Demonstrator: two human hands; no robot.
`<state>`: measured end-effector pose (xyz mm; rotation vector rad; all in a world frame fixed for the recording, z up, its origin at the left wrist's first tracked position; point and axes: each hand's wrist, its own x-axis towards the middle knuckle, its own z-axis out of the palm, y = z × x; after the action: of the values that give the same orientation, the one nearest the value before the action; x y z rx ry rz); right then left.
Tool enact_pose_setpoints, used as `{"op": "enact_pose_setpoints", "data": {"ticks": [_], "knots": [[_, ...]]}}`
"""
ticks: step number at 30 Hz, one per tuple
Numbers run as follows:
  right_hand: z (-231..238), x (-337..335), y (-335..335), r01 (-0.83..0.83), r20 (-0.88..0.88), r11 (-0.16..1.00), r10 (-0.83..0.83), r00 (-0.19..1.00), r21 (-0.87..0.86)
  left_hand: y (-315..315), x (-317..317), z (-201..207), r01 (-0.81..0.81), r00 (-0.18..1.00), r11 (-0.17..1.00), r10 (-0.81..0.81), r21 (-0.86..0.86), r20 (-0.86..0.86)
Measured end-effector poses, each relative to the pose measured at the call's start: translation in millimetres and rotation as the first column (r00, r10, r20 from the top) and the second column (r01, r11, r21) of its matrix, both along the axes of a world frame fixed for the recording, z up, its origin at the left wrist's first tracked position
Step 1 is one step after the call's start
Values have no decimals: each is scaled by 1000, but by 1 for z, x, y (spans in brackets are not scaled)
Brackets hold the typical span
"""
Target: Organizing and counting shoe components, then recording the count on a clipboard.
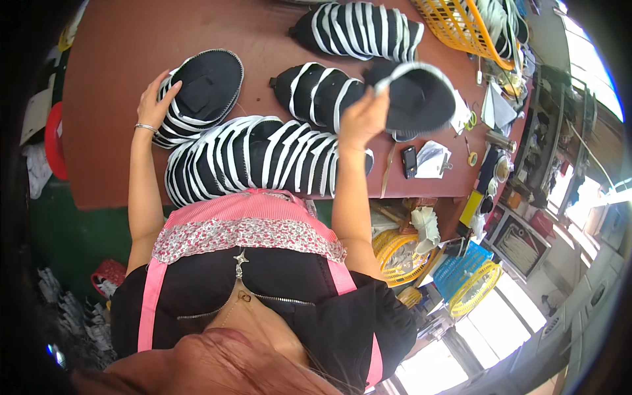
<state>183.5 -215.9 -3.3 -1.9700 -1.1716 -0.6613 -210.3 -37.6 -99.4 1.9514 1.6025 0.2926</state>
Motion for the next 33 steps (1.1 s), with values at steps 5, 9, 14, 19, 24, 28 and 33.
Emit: {"op": "enact_pose_setpoints", "data": {"ticks": [5, 9, 14, 19, 24, 28, 33], "knots": [[-57, 39, -56, -210, -721, 872, -206, 662, -443, -13, 9, -15, 31, 998, 990, -39, 137, 53], [-67, -16, -14, 29, -225, 947, -106, 968, -321, -14, 13, -10, 41, 997, 996, -46, 79, 64], [-58, -129, 66, -592, -476, 763, 433, 766, -258, -18, 6, -21, 20, 992, 989, -38, 145, 116], [-106, -193, 101, -707, -581, 449, 405, 706, -546, -15, 15, -23, 6, 998, 991, -14, 130, 63], [-122, -149, 101, -716, -989, 697, 78, 129, -39, -20, 17, -22, -29, 999, 984, 24, 175, 30], [-126, -122, 97, -368, -932, 907, 66, -356, 204, -17, 14, -26, -62, 997, 988, 66, 139, -30], [-132, -113, 91, -336, -858, 901, 71, -509, 274, -15, 17, -26, -50, 998, 989, 54, 139, -29]]}}
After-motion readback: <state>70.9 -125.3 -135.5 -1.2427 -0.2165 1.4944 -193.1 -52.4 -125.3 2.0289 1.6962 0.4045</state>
